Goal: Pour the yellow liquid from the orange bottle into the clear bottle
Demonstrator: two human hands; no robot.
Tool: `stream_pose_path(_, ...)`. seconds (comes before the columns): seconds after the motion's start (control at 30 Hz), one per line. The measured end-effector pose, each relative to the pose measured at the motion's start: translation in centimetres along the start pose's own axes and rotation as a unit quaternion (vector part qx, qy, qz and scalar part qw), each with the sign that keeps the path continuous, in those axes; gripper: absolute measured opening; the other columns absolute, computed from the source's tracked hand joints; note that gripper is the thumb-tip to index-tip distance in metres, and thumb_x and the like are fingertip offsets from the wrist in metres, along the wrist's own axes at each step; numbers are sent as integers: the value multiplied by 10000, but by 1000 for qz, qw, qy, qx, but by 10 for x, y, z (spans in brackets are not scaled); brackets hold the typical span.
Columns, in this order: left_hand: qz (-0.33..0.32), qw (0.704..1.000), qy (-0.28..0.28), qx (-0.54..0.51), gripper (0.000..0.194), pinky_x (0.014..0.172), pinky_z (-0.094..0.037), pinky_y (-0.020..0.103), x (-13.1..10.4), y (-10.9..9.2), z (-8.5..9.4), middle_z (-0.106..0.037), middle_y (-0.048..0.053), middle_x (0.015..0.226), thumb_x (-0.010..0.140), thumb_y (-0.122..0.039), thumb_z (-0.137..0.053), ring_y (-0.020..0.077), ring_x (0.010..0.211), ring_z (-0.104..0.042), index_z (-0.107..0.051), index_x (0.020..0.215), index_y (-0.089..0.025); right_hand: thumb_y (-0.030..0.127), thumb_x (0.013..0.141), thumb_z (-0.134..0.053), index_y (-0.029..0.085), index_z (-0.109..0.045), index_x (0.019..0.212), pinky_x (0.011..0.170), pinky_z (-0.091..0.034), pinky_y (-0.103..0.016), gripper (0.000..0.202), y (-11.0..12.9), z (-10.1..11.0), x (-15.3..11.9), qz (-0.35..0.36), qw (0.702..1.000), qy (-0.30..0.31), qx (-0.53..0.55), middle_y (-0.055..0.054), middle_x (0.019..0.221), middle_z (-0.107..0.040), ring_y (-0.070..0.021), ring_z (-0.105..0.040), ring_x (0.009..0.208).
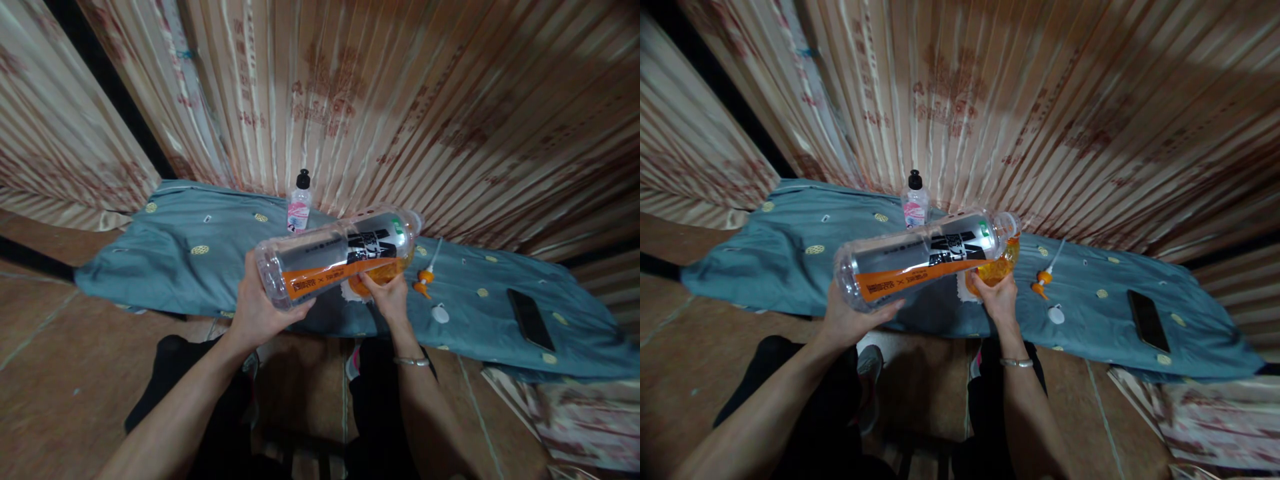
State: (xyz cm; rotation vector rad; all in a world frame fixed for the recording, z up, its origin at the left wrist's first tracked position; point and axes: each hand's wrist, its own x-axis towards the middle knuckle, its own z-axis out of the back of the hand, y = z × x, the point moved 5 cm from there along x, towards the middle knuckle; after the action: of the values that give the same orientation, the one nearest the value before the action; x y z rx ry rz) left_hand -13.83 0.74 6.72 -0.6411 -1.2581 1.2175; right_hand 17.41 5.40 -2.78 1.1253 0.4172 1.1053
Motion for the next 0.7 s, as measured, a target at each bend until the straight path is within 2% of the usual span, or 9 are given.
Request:
stream_pose_path(0.43,8,1000,-3,-27,744,885,-673,507,-3,3,0,-740,87,1102,576,-483,-937,326,1001,-779,-564,1173,-242,652,600,-871,173,-656,1153,945,-618,-514,762,2,1,0,5,1000,-2,-6,-162,1082,-805,-384,-764,1073)
stream_pose_path(0.7,18,1000,9,-19,720,895,-663,525,-2,0,-1,-713,99,1134,587,-469,-916,334,1028,-773,-545,1157,-231,660,579,-873,158,-659,1132,980,-597,-536,777,2,2,0,-13,1000,-4,-14,-190,1131,-791,-391,-761,1074)
